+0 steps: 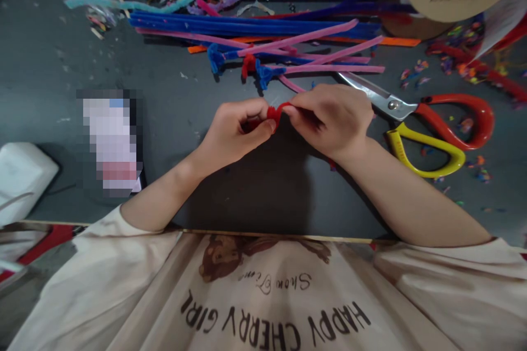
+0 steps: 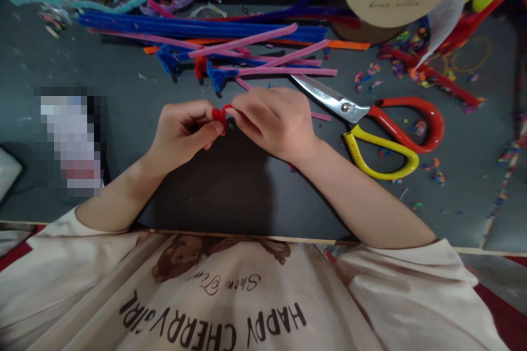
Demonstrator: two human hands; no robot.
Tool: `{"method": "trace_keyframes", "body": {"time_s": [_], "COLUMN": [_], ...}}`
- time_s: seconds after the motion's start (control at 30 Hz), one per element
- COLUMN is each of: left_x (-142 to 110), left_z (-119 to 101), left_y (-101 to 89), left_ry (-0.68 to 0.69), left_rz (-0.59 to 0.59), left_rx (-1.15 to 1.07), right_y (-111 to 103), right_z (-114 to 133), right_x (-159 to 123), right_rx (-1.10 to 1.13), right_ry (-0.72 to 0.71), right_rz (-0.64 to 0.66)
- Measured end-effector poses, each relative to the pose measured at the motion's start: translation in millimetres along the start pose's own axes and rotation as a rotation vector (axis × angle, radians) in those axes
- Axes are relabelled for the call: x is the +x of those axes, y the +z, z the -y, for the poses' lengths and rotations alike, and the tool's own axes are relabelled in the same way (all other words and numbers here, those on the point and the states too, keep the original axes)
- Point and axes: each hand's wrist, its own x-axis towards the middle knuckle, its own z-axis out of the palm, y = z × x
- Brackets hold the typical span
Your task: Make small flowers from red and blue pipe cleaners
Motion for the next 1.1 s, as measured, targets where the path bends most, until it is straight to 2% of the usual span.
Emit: {"method": "trace_keyframes", "body": {"time_s": [0.3,0.4,0.57,0.67,0.77,0.93,1.03,1.1], "left_x": [0,1,1,0,-1,-1,0,1], "left_z": [0,2,4,3,3,8,11,13], "left_y": [2.2,2.4,2.1,2.5,3.5,4.0,3.4,3.2], "left_ry": [-0.004,0.027,0.042,0.062,0.059,0.036,0.054,0.066], "left_rz": [0.007,0.003,0.021,0.017,-0.037,-0.199,-0.238,-0.241], "left_rx": [0.070,0.081,0.109,0.121,0.129,-0.002,-0.023,-0.029], "right_y": [-2,-4,1,1,-5,-13,-12,-11], "right_z": [4,5,8,9,11,11,9,9], "right_x": [3,2,-3,-2,3,15,18,18], "right_rx": [0.006,0.042,0.075,0.094,0.141,0.389,0.663,0.844], "right_ry": [-0.097,-0.061,0.110,0.138,0.166,0.303,0.443,0.533], "right_rz": [-0.140,-0.076,0.016,0.041,0.057,0.047,0.048,0.100]}}
